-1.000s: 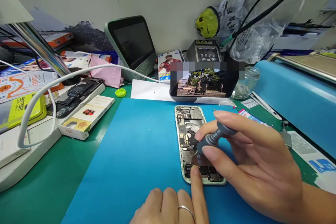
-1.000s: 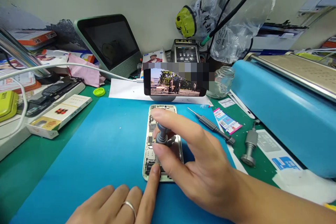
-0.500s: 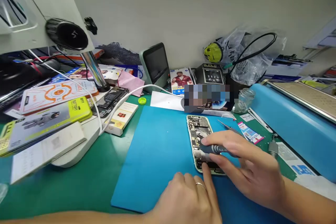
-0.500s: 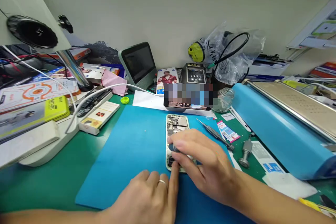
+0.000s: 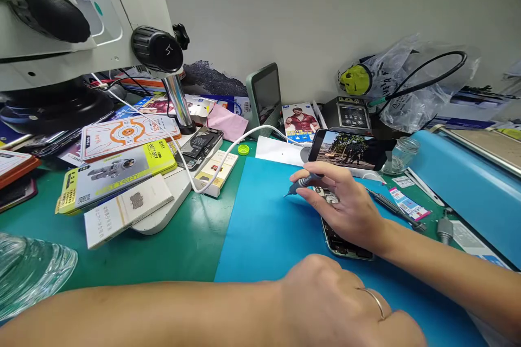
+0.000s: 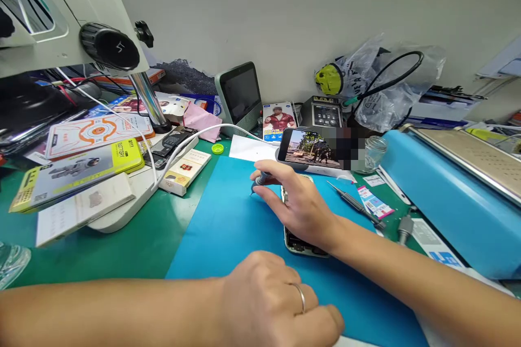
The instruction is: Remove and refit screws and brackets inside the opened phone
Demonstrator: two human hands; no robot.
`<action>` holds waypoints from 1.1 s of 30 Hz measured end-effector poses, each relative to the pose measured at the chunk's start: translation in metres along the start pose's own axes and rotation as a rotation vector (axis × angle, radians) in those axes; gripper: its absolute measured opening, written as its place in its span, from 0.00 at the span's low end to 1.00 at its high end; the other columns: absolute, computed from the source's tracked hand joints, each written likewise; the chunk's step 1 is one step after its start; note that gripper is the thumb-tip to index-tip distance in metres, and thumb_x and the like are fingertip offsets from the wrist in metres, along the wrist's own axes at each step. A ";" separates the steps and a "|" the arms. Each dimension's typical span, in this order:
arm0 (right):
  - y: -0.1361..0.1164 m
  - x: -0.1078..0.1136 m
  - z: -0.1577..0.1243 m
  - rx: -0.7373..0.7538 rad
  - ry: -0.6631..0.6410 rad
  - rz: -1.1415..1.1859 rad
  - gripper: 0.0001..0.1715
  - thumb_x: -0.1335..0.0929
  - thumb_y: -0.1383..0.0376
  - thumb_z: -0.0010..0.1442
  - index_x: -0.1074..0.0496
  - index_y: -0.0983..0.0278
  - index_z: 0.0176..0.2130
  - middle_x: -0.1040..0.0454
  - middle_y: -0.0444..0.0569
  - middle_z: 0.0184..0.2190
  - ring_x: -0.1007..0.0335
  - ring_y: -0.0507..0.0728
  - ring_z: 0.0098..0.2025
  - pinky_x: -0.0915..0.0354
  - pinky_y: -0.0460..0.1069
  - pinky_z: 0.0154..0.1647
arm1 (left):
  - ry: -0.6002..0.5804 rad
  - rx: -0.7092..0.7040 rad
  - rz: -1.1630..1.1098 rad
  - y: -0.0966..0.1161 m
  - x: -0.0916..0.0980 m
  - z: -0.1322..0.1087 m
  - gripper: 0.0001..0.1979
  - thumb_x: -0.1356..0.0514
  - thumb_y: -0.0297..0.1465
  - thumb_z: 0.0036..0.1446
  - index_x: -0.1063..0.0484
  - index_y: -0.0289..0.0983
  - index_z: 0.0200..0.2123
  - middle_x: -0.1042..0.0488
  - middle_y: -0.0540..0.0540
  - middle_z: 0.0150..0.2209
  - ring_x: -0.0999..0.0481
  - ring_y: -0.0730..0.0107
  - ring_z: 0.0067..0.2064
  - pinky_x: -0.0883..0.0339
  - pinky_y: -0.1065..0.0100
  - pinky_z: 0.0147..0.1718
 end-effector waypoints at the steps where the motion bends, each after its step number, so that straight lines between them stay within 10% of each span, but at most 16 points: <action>1: -0.002 0.005 -0.002 -0.005 0.017 0.010 0.25 0.28 0.70 0.67 0.32 0.53 0.59 0.18 0.46 0.47 0.16 0.55 0.46 0.16 0.53 0.47 | -0.020 0.040 -0.024 -0.004 0.000 0.001 0.13 0.47 0.31 0.54 0.43 0.40 0.19 0.39 0.54 0.15 0.38 0.77 0.17 0.56 0.67 0.16; 11: 0.022 0.089 -0.075 -0.285 0.426 0.157 0.25 0.29 0.65 0.69 0.34 0.50 0.62 0.17 0.44 0.40 0.16 0.56 0.42 0.17 0.51 0.40 | -0.079 0.722 -0.250 -0.078 0.023 0.014 0.04 0.39 0.24 0.60 0.25 0.38 0.37 0.29 0.54 0.29 0.30 0.75 0.32 0.38 0.71 0.33; 19: 0.037 0.082 -0.085 -0.429 0.418 0.431 0.21 0.28 0.66 0.69 0.31 0.52 0.58 0.17 0.43 0.38 0.16 0.54 0.39 0.18 0.48 0.42 | -0.307 0.717 -0.146 -0.080 -0.001 -0.003 0.12 0.36 0.32 0.67 0.22 0.48 0.53 0.23 0.54 0.40 0.25 0.70 0.43 0.32 0.66 0.41; 33: 0.037 0.076 -0.084 -0.485 0.425 0.426 0.21 0.26 0.66 0.64 0.30 0.53 0.55 0.17 0.40 0.34 0.16 0.53 0.38 0.18 0.46 0.41 | -0.388 0.594 -0.088 -0.075 -0.005 0.001 0.08 0.37 0.28 0.68 0.18 0.46 0.43 0.19 0.59 0.34 0.24 0.75 0.35 0.34 0.67 0.35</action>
Point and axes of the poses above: each hand's wrist, its own z-axis towards the middle knuckle, its own x-axis out of the back of the hand, y = z × x, the point moved 8 cm from there along z, towards the middle knuckle
